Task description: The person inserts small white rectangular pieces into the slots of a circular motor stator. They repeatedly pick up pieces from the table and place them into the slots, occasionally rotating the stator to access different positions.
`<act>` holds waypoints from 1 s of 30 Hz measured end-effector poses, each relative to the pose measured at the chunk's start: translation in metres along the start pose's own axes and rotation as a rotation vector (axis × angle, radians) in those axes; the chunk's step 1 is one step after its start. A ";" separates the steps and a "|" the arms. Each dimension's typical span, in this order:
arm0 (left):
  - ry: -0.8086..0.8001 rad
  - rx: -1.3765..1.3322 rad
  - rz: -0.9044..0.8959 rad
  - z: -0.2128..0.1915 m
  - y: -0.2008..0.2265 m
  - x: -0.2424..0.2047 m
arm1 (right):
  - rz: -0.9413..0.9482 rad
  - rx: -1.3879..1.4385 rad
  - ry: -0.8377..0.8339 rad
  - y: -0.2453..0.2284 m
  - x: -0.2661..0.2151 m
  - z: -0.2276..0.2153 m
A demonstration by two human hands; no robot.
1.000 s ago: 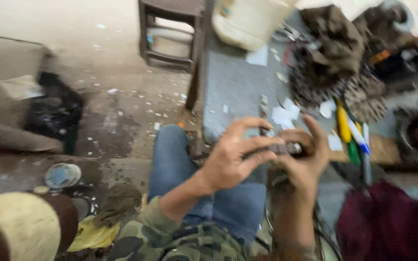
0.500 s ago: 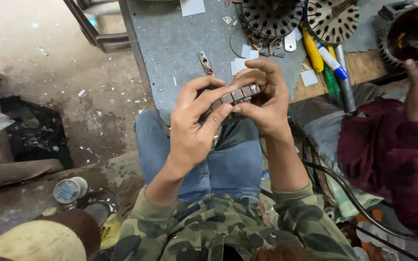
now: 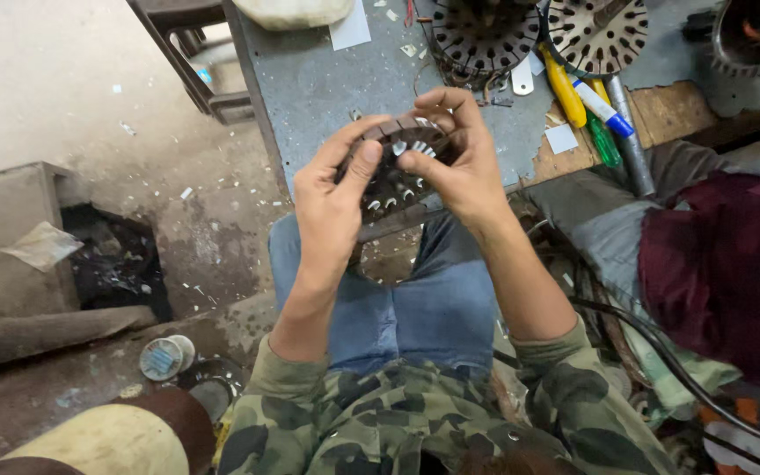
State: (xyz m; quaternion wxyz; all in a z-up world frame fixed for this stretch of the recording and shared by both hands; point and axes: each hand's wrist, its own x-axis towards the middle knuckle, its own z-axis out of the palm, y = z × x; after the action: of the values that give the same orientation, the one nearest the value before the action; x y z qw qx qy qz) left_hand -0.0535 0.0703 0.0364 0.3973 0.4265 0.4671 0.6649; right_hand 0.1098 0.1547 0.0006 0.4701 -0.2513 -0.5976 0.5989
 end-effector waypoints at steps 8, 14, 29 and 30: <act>0.020 -0.127 -0.046 -0.007 -0.006 0.010 | -0.089 -0.635 0.349 -0.024 -0.024 -0.050; 0.098 0.411 0.167 0.003 0.002 0.010 | -0.240 -1.078 0.228 -0.029 -0.032 -0.038; 0.008 0.485 0.294 0.003 0.005 0.014 | -0.064 -1.073 0.166 -0.041 -0.016 -0.044; 0.020 0.466 0.273 0.003 0.004 0.013 | -0.113 -1.123 0.136 -0.043 -0.018 -0.045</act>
State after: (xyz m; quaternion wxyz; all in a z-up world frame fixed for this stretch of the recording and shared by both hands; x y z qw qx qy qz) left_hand -0.0555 0.0824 0.0431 0.1903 0.5587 0.5498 0.5910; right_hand 0.1676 0.1539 0.0299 0.3332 -0.4682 -0.8053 0.1457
